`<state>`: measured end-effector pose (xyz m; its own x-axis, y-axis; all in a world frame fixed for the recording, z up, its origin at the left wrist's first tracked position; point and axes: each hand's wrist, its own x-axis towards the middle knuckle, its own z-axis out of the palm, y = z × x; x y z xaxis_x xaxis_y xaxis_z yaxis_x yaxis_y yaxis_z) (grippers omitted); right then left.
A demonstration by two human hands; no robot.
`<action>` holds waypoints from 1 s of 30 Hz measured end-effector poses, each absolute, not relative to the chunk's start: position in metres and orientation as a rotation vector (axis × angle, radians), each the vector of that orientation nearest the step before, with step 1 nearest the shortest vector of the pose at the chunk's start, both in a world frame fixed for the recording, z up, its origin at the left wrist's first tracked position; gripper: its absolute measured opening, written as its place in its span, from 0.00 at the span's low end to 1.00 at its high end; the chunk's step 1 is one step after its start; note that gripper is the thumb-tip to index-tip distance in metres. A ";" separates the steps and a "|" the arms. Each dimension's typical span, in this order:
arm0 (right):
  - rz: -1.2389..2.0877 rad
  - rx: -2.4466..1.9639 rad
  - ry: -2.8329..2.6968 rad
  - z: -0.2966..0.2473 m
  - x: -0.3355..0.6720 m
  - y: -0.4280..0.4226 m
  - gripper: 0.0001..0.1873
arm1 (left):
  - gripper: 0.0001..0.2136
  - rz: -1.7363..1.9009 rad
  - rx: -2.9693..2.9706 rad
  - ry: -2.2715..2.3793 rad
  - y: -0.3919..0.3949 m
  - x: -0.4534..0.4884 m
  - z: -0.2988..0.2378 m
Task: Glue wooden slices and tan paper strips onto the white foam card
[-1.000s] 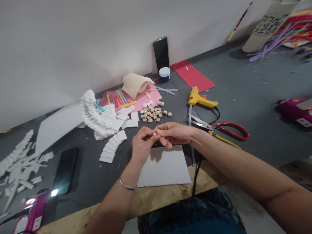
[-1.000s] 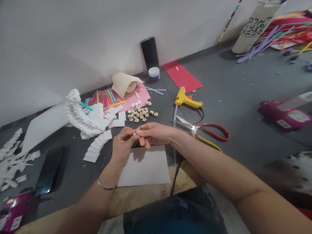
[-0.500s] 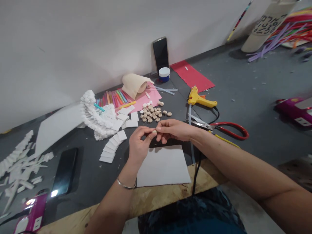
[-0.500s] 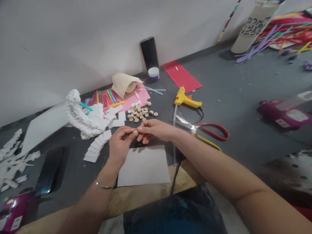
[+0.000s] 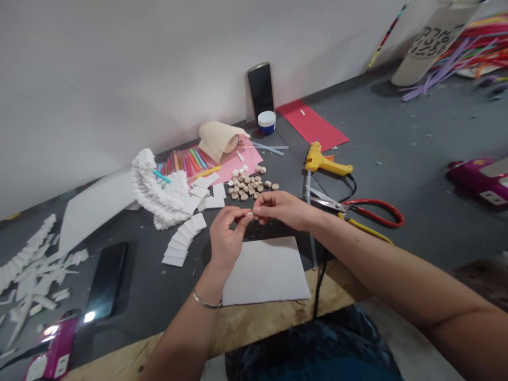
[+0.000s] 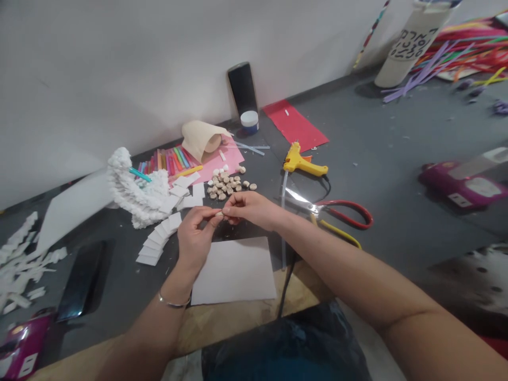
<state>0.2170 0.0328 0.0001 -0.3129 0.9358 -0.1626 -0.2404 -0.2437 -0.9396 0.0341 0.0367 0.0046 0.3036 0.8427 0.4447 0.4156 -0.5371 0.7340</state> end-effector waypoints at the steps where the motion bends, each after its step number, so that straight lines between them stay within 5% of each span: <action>1: 1.705 -0.996 -1.088 0.000 0.217 0.033 0.13 | 0.06 1.151 2.121 1.111 0.037 0.034 0.005; 16: 1.711 -0.927 -1.203 -0.001 0.213 0.030 0.15 | 0.04 1.284 1.897 1.087 0.034 0.037 0.001; 30: 0.568 -0.933 -1.800 0.000 0.212 0.024 0.05 | 0.10 1.258 1.628 0.940 0.039 0.034 0.002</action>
<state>0.2123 0.0236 0.0000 -0.2131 0.8042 0.5548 0.3399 0.5934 -0.7296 0.0340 0.0387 0.0022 0.2111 0.9183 0.3350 0.0611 -0.3545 0.9331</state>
